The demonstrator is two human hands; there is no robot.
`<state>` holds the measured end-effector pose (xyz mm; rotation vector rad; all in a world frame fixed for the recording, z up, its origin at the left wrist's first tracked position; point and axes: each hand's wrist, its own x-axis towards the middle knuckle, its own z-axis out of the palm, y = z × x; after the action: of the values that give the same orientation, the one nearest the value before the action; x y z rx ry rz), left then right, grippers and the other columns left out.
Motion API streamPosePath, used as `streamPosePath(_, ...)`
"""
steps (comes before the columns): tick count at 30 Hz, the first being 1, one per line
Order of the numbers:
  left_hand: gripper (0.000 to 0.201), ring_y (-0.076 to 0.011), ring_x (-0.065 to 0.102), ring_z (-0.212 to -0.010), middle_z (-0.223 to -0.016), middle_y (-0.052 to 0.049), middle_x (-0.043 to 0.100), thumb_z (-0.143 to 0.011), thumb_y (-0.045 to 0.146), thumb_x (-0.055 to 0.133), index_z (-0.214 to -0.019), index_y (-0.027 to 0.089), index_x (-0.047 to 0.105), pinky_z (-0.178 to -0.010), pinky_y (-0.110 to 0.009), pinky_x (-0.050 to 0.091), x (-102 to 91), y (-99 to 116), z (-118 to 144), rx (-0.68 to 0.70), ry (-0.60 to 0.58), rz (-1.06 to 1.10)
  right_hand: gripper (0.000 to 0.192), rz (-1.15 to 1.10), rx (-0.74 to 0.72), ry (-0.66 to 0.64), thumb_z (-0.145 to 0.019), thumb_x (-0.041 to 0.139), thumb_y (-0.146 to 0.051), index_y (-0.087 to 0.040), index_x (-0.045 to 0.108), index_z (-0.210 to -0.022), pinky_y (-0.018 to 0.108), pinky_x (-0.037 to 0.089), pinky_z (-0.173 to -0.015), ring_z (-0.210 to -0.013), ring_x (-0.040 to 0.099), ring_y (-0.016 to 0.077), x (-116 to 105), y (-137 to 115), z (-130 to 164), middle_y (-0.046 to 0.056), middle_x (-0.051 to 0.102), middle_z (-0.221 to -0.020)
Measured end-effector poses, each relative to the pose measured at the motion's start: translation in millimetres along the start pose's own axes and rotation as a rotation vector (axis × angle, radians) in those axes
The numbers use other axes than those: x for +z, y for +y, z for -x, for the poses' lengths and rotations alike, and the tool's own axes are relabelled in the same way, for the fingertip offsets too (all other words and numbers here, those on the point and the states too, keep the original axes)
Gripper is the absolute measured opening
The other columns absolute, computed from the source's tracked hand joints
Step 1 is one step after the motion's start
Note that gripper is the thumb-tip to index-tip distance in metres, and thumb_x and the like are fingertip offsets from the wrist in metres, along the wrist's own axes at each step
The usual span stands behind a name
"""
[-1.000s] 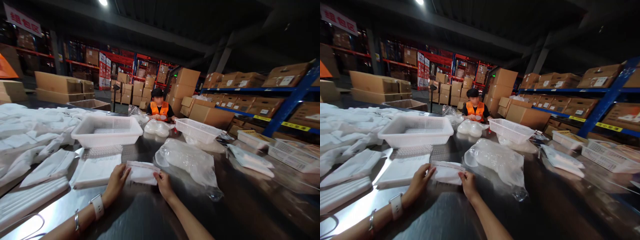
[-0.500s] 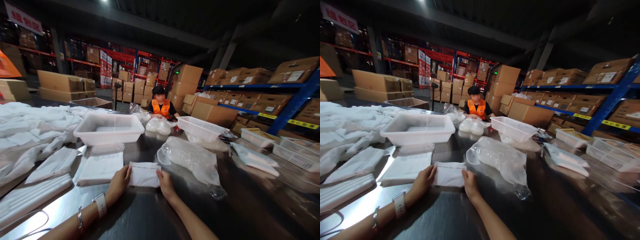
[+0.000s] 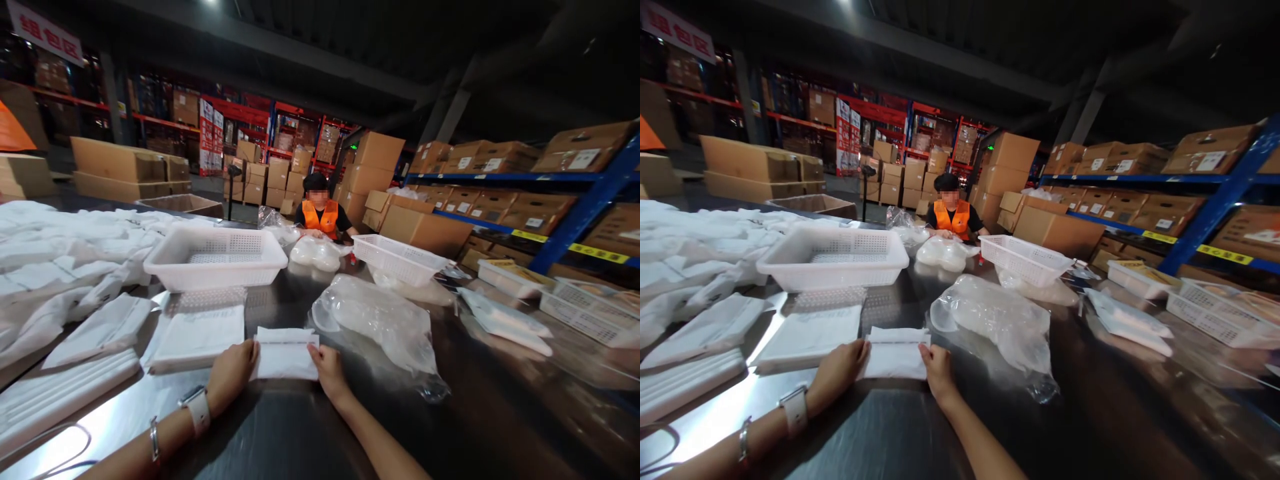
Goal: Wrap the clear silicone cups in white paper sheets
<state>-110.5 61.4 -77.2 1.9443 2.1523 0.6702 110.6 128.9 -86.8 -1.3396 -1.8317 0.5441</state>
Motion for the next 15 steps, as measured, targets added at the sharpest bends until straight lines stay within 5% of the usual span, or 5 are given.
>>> streamPosePath(4, 0.036, -0.0303, 0.069, -0.083, -0.091, -0.019, 0.071, -0.094, 0.017, 0.029, -0.107, 0.008, 0.062, -0.072, -0.043, 0.051, -13.7, 9, 0, 0.074, 0.017, -0.104, 0.066, 0.037, -0.021, -0.017, -0.072, 0.024, -0.083, -0.023, 0.029, -0.045, 0.026, 0.019, -0.045, -0.048, 0.026, 0.0103, 1, 3, -3, -0.004, 0.027, -0.047)
streamPosePath(7, 0.039, -0.0241, 0.057, -0.116, -0.124, -0.012, 0.063, -0.093, 0.012, 0.037, -0.127, 0.019, 0.053, -0.100, -0.044, 0.042, -14.6, 18, 2, 0.447, 0.056, -0.129, 0.060, 0.073, -0.031, -0.038, -0.076, 0.031, -0.075, -0.023, 0.032, -0.045, 0.026, 0.022, -0.044, -0.046, 0.030, 0.0109, -3, 7, -5, -0.004, 0.030, -0.045)
streamPosePath(10, 0.038, -0.0253, 0.046, -0.130, -0.136, -0.007, 0.056, -0.093, 0.027, 0.048, -0.131, 0.023, 0.051, -0.112, -0.051, 0.030, -3.3, 22, 3, 0.733, 0.087, -0.152, 0.041, 0.118, -0.022, -0.019, -0.080, 0.050, -0.054, -0.018, 0.056, -0.061, 0.026, 0.033, -0.046, -0.047, 0.044, 0.0150, -17, 1, -3, -0.002, 0.045, -0.048)
streamPosePath(12, 0.040, -0.0269, 0.047, -0.129, -0.136, -0.007, 0.056, -0.093, 0.033, 0.049, -0.132, 0.023, 0.051, -0.112, -0.055, 0.029, 4.6, 21, 4, 0.714, 0.095, -0.154, 0.024, 0.226, -0.132, 0.051, -0.082, 0.057, -0.034, -0.016, 0.066, -0.095, 0.031, 0.046, -0.062, -0.069, 0.060, 0.0221, -24, -12, -1, 0.006, 0.065, -0.070)
streamPosePath(15, 0.041, -0.0276, 0.046, -0.130, -0.137, -0.008, 0.055, -0.093, 0.034, 0.046, -0.133, 0.023, 0.050, -0.113, -0.059, 0.026, 10.0, 17, 3, 0.703, 0.070, -0.116, 0.041, 0.534, -0.441, -0.044, -0.086, 0.050, -0.011, -0.018, 0.058, -0.125, 0.041, 0.042, -0.098, -0.114, 0.056, 0.0259, -17, -41, 2, 0.014, 0.065, -0.117)
